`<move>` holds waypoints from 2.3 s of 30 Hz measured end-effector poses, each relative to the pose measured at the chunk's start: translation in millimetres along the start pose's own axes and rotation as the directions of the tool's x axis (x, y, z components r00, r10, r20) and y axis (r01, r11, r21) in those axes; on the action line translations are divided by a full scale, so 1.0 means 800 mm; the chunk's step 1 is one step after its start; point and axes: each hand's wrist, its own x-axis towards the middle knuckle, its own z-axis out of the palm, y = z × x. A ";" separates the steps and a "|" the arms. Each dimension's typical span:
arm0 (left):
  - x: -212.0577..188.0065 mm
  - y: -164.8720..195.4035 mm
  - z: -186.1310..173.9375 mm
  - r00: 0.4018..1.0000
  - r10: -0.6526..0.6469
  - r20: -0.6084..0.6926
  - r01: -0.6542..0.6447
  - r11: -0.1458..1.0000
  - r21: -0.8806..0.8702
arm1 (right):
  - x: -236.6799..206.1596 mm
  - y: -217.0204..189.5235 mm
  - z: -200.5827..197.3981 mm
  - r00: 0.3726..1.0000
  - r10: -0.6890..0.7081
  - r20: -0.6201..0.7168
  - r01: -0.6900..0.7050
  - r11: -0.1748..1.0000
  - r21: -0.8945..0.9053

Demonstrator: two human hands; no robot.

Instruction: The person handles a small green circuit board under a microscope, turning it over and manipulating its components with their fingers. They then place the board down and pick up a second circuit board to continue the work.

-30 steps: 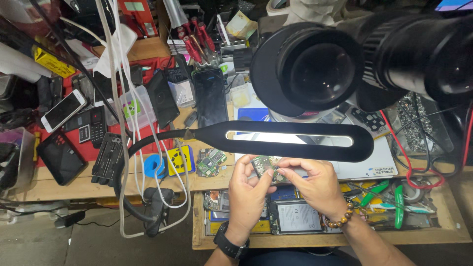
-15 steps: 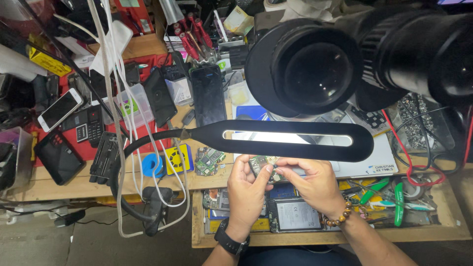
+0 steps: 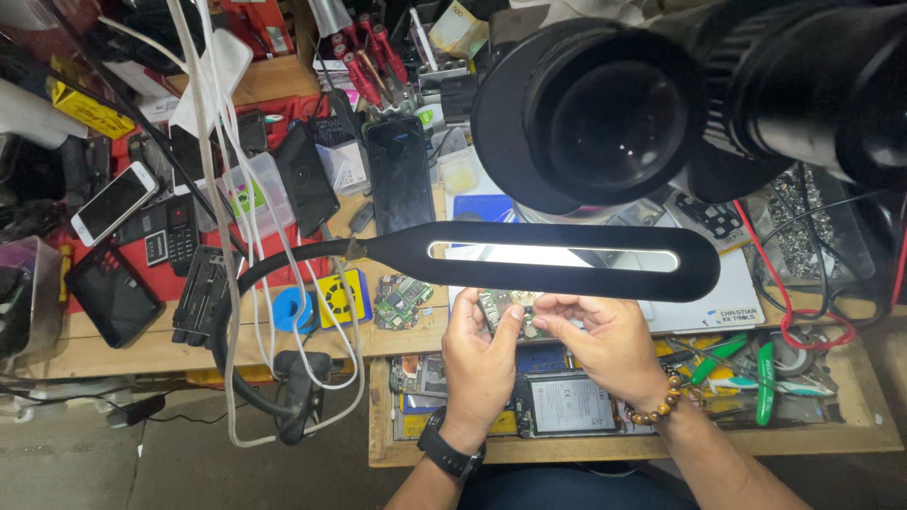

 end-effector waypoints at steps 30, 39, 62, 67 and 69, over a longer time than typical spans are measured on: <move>0.018 -0.006 -0.039 0.986 -0.144 -0.079 0.139 0.988 -0.071 | 0.005 -0.026 0.015 0.889 -0.451 0.076 0.264 0.372 -0.890; 0.015 -0.018 -0.041 0.989 -0.144 -0.031 0.138 0.981 -0.136 | 0.004 -0.030 0.018 0.922 -0.370 0.112 0.244 0.332 -0.911; 0.008 0.000 -0.030 0.987 -0.135 -0.088 0.143 0.985 0.096 | 0.004 -0.039 0.013 0.910 -0.401 -0.102 0.285 0.786 -0.548; 0.002 -0.007 -0.030 0.996 -0.079 0.050 0.084 0.991 -0.108 | 0.005 -0.034 0.010 0.949 -0.280 -0.145 0.175 0.851 -0.496; -0.002 -0.011 -0.030 0.998 -0.018 0.061 0.026 0.992 -0.127 | 0.005 -0.033 0.009 0.954 -0.257 -0.152 0.158 0.866 -0.474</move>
